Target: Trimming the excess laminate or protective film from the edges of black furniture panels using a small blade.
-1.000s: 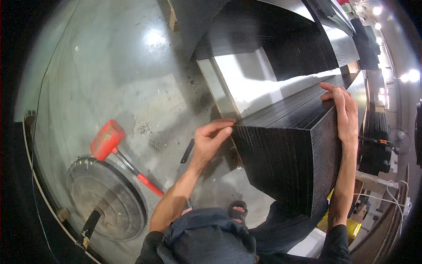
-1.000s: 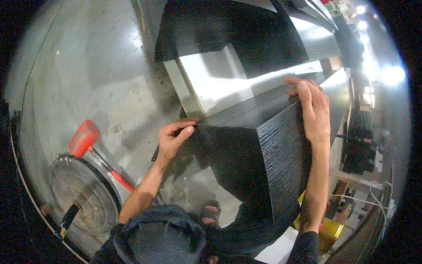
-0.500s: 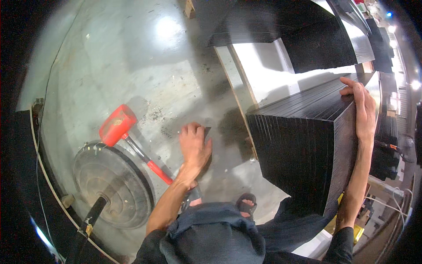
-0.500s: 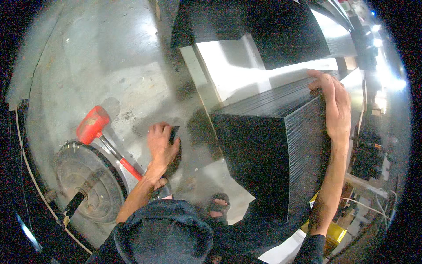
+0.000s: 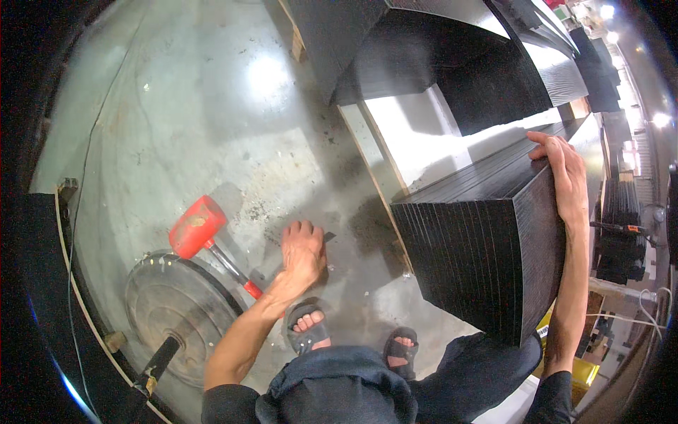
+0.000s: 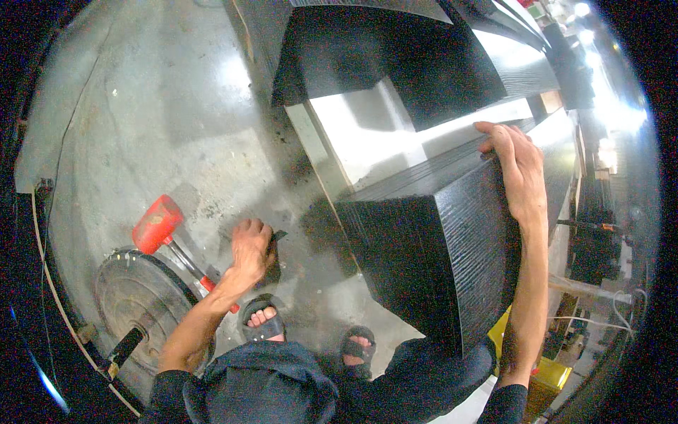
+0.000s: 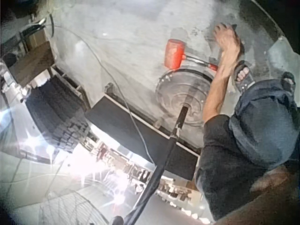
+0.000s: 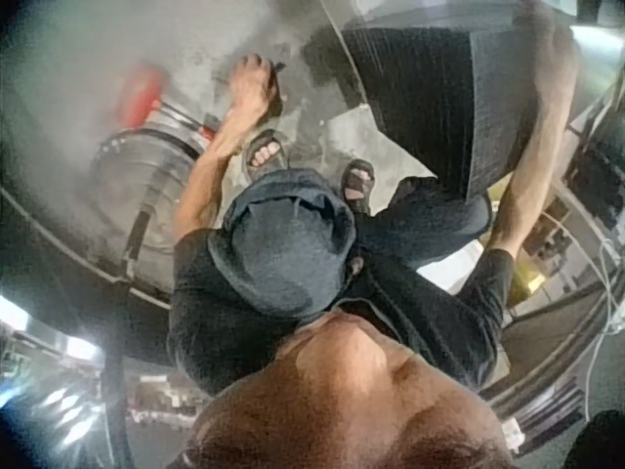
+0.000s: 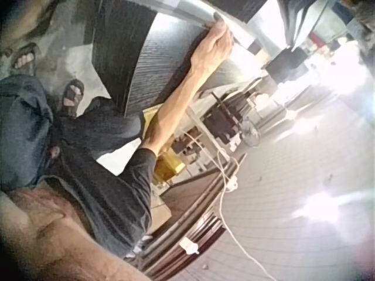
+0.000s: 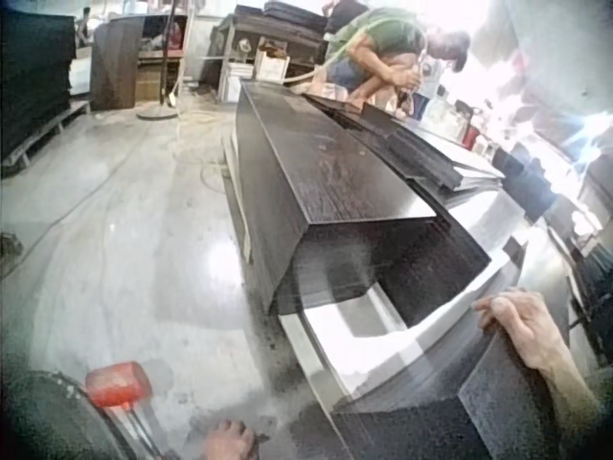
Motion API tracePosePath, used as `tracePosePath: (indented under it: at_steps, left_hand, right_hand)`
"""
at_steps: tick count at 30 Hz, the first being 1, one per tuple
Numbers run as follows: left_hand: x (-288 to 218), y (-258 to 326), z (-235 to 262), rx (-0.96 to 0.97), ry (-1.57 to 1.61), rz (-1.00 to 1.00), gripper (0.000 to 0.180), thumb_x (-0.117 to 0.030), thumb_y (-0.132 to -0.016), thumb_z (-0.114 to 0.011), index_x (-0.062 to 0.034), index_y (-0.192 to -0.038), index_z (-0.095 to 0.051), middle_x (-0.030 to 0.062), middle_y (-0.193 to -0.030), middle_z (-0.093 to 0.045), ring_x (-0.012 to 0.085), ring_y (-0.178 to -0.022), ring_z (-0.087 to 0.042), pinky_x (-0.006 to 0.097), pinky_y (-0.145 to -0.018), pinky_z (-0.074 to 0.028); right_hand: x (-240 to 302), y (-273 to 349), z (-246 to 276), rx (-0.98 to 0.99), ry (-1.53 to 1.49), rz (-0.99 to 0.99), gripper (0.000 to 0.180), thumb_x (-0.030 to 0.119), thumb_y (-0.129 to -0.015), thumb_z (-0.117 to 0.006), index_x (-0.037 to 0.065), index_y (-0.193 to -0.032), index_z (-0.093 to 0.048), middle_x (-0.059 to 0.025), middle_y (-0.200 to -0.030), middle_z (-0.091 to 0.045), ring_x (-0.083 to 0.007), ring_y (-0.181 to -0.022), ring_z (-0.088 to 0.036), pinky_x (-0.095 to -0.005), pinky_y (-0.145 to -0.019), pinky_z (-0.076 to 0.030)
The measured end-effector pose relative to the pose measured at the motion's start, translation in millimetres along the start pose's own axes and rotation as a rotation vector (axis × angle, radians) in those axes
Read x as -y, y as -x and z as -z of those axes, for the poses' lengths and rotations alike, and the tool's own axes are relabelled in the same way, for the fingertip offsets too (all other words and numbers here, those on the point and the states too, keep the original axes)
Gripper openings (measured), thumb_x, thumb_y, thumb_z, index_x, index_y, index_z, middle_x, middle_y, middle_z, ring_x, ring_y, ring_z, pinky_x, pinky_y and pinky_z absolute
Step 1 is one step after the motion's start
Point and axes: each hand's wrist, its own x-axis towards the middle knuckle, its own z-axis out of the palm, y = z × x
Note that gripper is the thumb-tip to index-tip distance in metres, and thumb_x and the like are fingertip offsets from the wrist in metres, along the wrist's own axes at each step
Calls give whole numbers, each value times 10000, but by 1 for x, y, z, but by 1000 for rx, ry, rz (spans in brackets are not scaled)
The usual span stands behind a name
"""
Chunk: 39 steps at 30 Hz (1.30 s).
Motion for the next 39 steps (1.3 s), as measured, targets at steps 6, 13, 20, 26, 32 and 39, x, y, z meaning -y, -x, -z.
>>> tracePosePath:
  at_steps: [6, 13, 20, 26, 32, 39]
  left_hand:
    - [1, 0, -2, 98, -23, 5, 279, -86, -666, -746, -35, -919, -642, 158, -973, -606, 368, -983, -580, 501, -805, -463]
    - [16, 8, -19, -108, 384, 8, 233, -98, -793, -680, 22, -987, -635, 191, -843, -656, 361, -773, -651, 442, -694, -498]
    - [-41, -29, 54, 130, 865, 353, 237, -169, -932, -638, 32, -1035, -710, 81, -728, -685, 146, -672, -590, 330, -652, -492]
    - [-44, -50, 105, -149, 1015, 192, 245, -165, -942, -647, 46, -1051, -706, -4, -747, -643, 70, -678, -535, 264, -621, -450]
    - [-58, -21, 162, -214, 1044, 181, 216, -124, -930, -645, 50, -1046, -697, -9, -780, -658, 56, -701, -543, 248, -631, -448]
    - [-88, -18, 222, -64, 929, 120, 197, -128, -926, -660, 49, -1007, -689, 2, -790, -657, 59, -727, -570, 250, -655, -469]
  right_hand:
    - [-1, 5, 3, -7, 18, 4, 503, 386, -1062, -345, 48, -1146, -707, -119, -883, -684, -285, -951, -609, -384, -945, -428]
    - [-10, -1, -2, 44, -49, 55, 415, 314, -1033, -384, 43, -1170, -666, -113, -923, -675, -293, -951, -612, -387, -925, -436]
    - [-25, -3, -1, -10, 39, 194, 376, 271, -1026, -381, 58, -1112, -679, -136, -911, -676, -333, -914, -634, -414, -895, -461]
    - [-25, 1, -2, 18, 3, 123, 495, 396, -1065, -377, 48, -1143, -721, -150, -937, -707, -323, -982, -627, -410, -949, -450]
    - [12, -8, -1, 57, -26, 71, 483, 397, -1052, -411, 49, -1096, -743, -159, -941, -720, -337, -986, -624, -434, -950, -451]
    - [71, -18, -8, 160, -66, 388, 512, 392, -1039, -409, -13, -1124, -710, -156, -938, -714, -285, -937, -663, -402, -883, -498]
